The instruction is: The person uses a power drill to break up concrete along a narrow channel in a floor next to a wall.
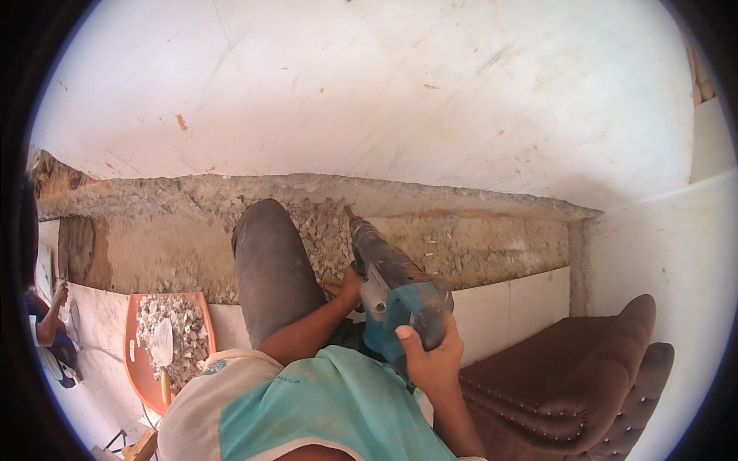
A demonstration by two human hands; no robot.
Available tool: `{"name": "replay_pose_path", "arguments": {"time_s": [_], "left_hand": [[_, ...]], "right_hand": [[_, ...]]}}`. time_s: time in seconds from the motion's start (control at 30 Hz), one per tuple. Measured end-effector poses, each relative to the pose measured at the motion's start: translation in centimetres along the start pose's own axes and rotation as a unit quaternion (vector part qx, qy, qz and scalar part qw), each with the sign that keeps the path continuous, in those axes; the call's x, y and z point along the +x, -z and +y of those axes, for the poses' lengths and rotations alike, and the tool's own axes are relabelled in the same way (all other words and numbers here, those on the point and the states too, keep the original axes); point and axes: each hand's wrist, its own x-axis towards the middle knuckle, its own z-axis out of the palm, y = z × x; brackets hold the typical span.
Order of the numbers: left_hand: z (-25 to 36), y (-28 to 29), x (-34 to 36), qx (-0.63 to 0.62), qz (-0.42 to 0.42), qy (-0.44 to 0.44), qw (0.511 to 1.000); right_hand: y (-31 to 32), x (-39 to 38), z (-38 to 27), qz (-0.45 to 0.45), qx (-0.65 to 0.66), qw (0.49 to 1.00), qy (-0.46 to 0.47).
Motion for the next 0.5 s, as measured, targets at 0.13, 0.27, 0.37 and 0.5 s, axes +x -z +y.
{"name": "replay_pose_path", "arguments": {"time_s": [0.13,0.27,0.37,0.5], "left_hand": [[2.8,-1.2,-1.9,0.076,-0.014,0.042,0.996],[1.4,0.0,0.8,0.072,-0.015,0.059,0.995],[0.5,0.9,0.2,0.104,-0.036,0.055,0.992],[0.8,0.8,0.6,0.087,-0.043,0.147,0.984]], "right_hand": [[0.7,3.9,-1.3,0.000,0.042,0.993,-0.108],[0.8,5.5,-0.9,-0.022,0.079,0.992,-0.097],[0.5,4.2,-0.6,-0.031,0.091,0.987,-0.127],[0.4,3.5,0.4,-0.041,0.044,0.994,-0.092]]}}
